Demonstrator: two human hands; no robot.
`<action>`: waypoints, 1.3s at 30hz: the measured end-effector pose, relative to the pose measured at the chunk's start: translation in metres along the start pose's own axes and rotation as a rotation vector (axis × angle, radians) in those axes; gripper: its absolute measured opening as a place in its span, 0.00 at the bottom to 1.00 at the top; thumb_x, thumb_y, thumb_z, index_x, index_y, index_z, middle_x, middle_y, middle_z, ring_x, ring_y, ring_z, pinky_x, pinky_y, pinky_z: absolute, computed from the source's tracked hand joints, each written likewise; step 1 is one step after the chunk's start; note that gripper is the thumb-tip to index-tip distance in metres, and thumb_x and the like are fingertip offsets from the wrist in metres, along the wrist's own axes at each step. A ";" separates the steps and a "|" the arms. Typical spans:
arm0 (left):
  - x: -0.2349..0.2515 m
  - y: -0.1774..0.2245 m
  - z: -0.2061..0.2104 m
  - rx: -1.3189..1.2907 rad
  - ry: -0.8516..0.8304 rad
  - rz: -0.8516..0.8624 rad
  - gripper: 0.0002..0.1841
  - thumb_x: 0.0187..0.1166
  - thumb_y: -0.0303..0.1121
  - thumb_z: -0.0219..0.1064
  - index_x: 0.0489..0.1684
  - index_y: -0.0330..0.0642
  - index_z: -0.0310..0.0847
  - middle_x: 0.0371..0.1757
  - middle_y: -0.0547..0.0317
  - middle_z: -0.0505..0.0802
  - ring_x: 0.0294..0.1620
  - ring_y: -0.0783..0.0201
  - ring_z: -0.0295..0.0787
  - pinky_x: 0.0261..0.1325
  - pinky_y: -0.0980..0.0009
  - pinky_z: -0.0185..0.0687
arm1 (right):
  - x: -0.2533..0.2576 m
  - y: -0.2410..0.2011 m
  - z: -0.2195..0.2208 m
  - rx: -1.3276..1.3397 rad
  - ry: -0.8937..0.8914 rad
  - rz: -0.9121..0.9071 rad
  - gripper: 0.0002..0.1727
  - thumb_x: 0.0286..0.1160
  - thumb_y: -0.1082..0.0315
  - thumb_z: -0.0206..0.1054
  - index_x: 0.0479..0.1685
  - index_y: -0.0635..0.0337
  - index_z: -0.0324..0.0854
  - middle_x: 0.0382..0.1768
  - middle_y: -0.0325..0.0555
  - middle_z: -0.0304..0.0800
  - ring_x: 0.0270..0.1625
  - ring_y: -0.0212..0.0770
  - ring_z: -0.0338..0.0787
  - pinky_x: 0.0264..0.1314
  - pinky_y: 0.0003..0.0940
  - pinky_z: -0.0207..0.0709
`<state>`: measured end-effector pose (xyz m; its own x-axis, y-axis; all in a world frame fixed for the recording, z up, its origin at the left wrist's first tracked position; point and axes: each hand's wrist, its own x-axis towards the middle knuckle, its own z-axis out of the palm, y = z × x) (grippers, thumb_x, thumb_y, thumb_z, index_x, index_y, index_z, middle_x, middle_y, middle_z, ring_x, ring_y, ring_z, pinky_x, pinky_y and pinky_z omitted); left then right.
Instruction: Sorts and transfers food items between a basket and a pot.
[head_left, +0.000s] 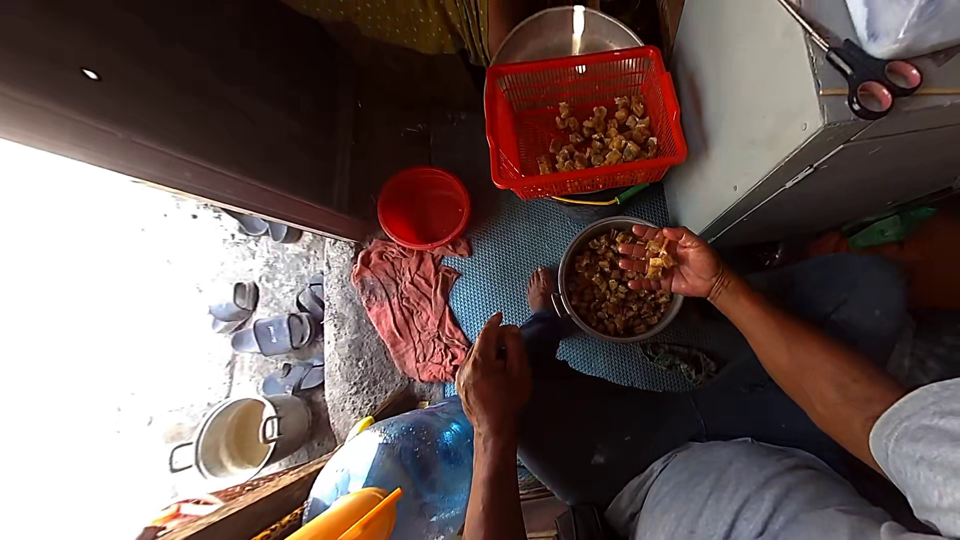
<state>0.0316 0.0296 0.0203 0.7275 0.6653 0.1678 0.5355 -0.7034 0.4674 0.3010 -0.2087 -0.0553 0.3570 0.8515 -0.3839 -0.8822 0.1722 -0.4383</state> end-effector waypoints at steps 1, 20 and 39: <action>0.000 0.000 0.000 -0.001 0.005 0.002 0.21 0.86 0.43 0.55 0.62 0.42 0.89 0.36 0.56 0.96 0.33 0.61 0.92 0.40 0.53 0.84 | -0.001 0.000 0.003 0.020 -0.024 -0.014 0.29 0.88 0.46 0.42 0.84 0.37 0.69 0.79 0.50 0.80 0.74 0.60 0.85 0.67 0.63 0.81; -0.002 -0.004 -0.001 -0.030 0.035 0.008 0.21 0.86 0.42 0.55 0.63 0.40 0.88 0.36 0.58 0.96 0.32 0.63 0.91 0.38 0.56 0.85 | 0.012 -0.047 0.069 0.028 -0.174 -0.294 0.32 0.83 0.67 0.51 0.89 0.44 0.63 0.81 0.57 0.76 0.79 0.65 0.78 0.77 0.67 0.73; -0.003 -0.011 0.000 -0.055 0.030 0.019 0.19 0.87 0.39 0.58 0.65 0.40 0.87 0.42 0.53 0.97 0.40 0.61 0.95 0.45 0.57 0.88 | 0.081 -0.037 0.074 -0.884 0.282 -0.407 0.19 0.89 0.64 0.51 0.70 0.63 0.73 0.57 0.51 0.90 0.54 0.45 0.93 0.54 0.45 0.91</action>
<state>0.0236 0.0349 0.0144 0.7236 0.6599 0.2024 0.4967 -0.7014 0.5112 0.3399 -0.1098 -0.0095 0.7401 0.6423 -0.1990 -0.1747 -0.1021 -0.9793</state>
